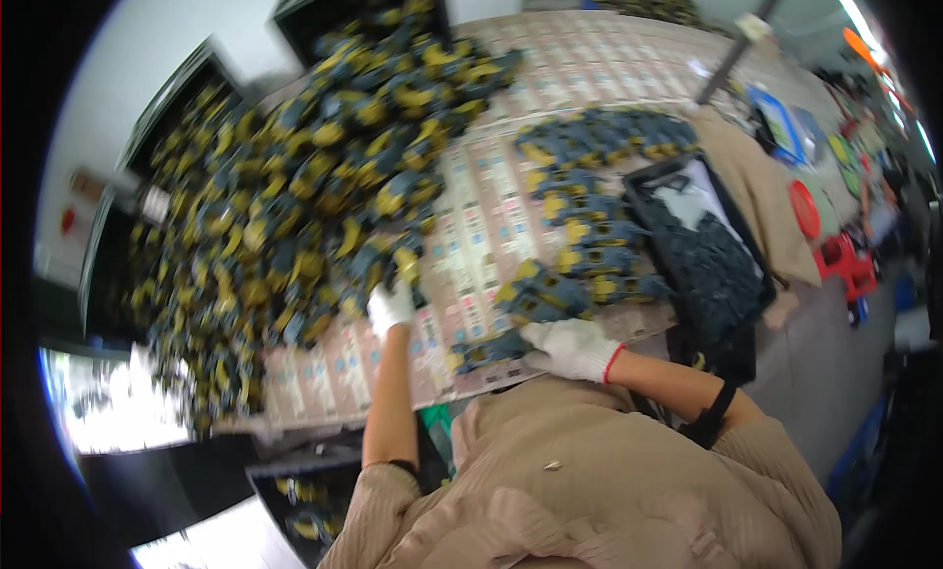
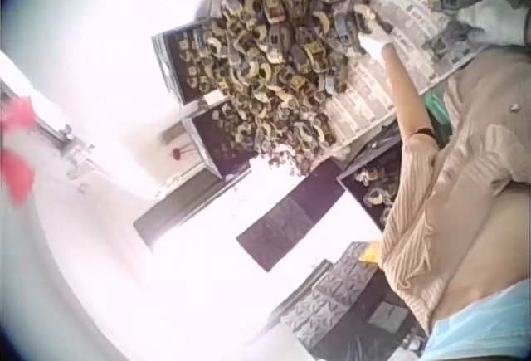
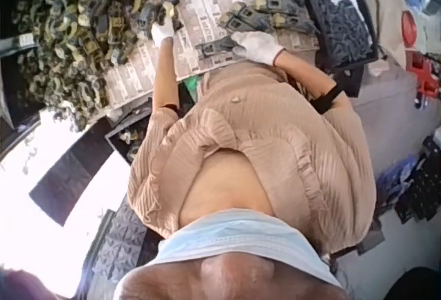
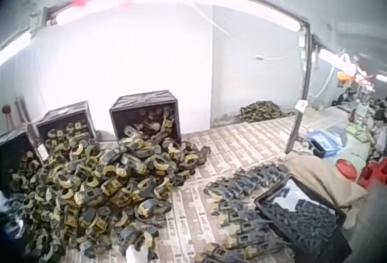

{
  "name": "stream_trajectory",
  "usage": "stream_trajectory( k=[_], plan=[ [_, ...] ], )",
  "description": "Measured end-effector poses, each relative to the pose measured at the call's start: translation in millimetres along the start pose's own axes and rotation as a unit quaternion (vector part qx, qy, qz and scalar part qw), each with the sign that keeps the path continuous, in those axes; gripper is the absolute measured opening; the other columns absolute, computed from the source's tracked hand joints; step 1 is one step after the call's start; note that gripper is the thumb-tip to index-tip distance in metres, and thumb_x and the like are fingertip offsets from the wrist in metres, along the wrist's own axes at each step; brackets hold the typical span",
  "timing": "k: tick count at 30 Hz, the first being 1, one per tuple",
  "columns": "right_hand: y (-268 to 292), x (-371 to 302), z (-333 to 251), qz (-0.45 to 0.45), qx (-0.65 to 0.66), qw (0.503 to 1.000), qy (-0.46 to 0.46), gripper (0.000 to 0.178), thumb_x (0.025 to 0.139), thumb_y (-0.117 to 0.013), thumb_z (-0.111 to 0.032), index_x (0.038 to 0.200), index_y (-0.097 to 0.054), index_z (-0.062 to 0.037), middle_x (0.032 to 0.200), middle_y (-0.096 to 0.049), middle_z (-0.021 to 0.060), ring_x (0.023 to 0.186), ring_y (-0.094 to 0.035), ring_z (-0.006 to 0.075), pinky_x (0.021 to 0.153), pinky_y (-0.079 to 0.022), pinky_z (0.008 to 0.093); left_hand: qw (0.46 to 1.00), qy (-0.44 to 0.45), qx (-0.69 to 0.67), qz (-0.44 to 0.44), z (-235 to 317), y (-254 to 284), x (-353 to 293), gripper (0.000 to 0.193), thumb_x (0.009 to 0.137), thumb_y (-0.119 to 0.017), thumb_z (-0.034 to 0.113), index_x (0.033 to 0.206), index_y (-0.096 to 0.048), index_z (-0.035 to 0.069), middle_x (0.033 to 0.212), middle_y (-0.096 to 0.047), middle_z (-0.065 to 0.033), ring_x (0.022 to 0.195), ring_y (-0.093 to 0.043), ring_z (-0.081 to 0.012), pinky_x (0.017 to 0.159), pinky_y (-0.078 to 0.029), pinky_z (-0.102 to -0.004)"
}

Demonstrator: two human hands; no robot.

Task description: Sorting toy car bodies from crates onto a table and then attaching plastic base components to each car.

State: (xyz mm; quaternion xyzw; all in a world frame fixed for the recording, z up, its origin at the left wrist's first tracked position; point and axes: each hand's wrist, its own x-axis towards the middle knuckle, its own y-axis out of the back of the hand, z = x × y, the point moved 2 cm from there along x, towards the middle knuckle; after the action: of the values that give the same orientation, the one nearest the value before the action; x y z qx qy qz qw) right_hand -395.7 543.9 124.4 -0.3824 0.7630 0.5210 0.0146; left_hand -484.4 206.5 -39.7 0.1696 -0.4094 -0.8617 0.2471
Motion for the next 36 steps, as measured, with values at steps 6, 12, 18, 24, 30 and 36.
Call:
stream_trajectory(
  k=[6,12,18,24,30,36],
  plan=[
    [40,-65,115,0.295,0.081,0.940,-0.153,0.027,0.099,-0.055,-0.028,0.114,-0.062,-0.0074,0.108,-0.071,0.0183,0.095,-0.070,0.0390,0.084,-0.056,0.0495,0.932,0.074,-0.342,-0.101,-60,-27,27,0.068,0.076,-0.092,0.025,0.124,-0.059,-0.011,0.106,-0.069,-0.0127,0.093,-0.065,-0.0179,0.080,-0.056,-0.0327],
    [30,-161,316,0.422,-0.034,0.814,-0.398,0.024,0.092,-0.057,-0.015,0.110,-0.073,-0.0122,0.113,-0.072,0.0175,0.102,-0.069,0.0404,0.091,-0.056,0.0474,0.999,-0.023,-0.043,-0.012,36,-14,-27,0.091,0.058,-0.094,0.030,0.131,-0.055,-0.006,0.130,-0.058,-0.0233,0.110,-0.063,-0.0319,0.096,-0.054,-0.0413],
    [32,-145,354,0.349,0.013,0.882,-0.316,0.021,0.090,-0.063,-0.016,0.109,-0.071,-0.0094,0.117,-0.070,0.0193,0.113,-0.066,0.0391,0.098,-0.053,0.0481,0.989,-0.064,0.118,0.060,67,-20,-88,0.077,0.072,-0.084,0.048,0.130,-0.059,0.005,0.123,-0.054,-0.0227,0.115,-0.058,-0.0396,0.099,-0.050,-0.0489],
    [23,-125,374,0.309,-0.080,0.888,-0.332,0.021,0.086,-0.055,-0.011,0.099,-0.070,-0.0036,0.107,-0.070,0.0243,0.107,-0.067,0.0416,0.095,-0.053,0.0517,0.996,-0.069,-0.033,0.037,47,-17,-74,0.038,0.096,-0.063,0.022,0.129,-0.064,0.003,0.120,-0.063,-0.0278,0.114,-0.060,-0.0422,0.100,-0.047,-0.0487],
    [47,-127,343,0.436,-0.144,0.827,-0.323,0.031,0.100,-0.051,-0.022,0.119,-0.065,-0.0005,0.101,-0.070,0.0235,0.090,-0.071,0.0366,0.080,-0.056,0.0485,0.910,-0.378,0.169,-0.038,94,22,-72,0.062,0.077,-0.061,-0.007,0.135,-0.064,0.017,0.138,-0.058,-0.0204,0.128,-0.056,-0.0396,0.104,-0.048,-0.0455],
    [71,-47,180,0.296,0.391,0.854,-0.171,0.037,0.103,-0.048,-0.021,0.132,-0.055,0.0007,0.097,-0.067,0.0183,0.068,-0.067,0.0225,0.060,-0.056,0.0379,0.839,-0.458,0.263,-0.134,122,36,-60,0.037,0.075,-0.067,0.009,0.111,-0.072,0.016,0.134,-0.060,-0.0140,0.132,-0.052,-0.0302,0.104,-0.045,-0.0458]
  ],
)
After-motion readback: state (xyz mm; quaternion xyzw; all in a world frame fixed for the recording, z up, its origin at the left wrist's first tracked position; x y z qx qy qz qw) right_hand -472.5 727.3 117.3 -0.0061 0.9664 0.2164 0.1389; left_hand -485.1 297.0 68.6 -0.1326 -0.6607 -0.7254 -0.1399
